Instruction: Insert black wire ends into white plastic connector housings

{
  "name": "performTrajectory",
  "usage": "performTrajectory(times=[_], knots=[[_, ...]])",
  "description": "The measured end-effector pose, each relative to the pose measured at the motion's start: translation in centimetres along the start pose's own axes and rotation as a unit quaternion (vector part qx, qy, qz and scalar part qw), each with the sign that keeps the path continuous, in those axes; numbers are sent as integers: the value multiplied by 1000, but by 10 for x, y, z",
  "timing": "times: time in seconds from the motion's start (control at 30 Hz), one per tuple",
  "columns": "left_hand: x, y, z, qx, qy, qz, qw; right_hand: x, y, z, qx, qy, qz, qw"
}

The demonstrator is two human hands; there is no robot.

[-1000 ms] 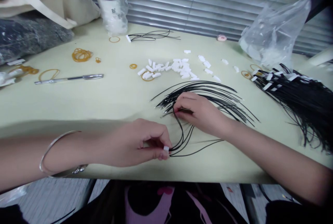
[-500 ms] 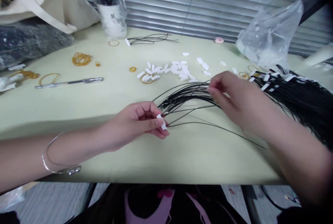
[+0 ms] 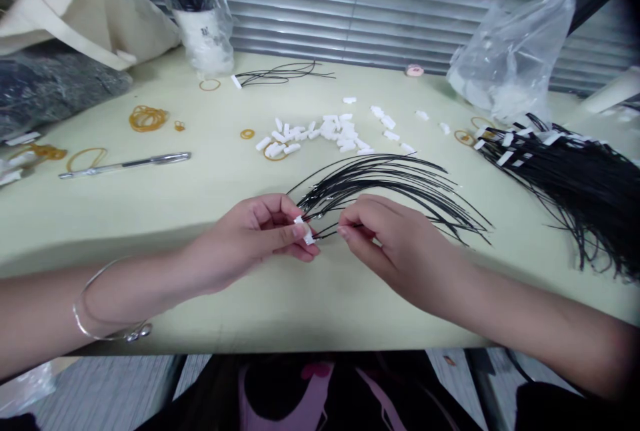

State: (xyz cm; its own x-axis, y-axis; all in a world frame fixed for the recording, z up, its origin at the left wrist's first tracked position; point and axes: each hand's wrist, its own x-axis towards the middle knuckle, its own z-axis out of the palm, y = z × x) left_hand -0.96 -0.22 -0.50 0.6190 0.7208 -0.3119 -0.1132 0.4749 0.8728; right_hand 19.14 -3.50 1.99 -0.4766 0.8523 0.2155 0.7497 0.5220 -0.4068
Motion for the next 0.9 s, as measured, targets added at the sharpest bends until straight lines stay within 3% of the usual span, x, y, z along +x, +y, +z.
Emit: performTrajectory(times=[0.67, 0.9], knots=[[-1, 2, 6, 53, 23, 3, 998, -2, -5, 4, 3, -65, 57, 996], [0, 1, 6, 66, 20, -2, 998, -5, -3, -2, 19, -27, 55, 998]])
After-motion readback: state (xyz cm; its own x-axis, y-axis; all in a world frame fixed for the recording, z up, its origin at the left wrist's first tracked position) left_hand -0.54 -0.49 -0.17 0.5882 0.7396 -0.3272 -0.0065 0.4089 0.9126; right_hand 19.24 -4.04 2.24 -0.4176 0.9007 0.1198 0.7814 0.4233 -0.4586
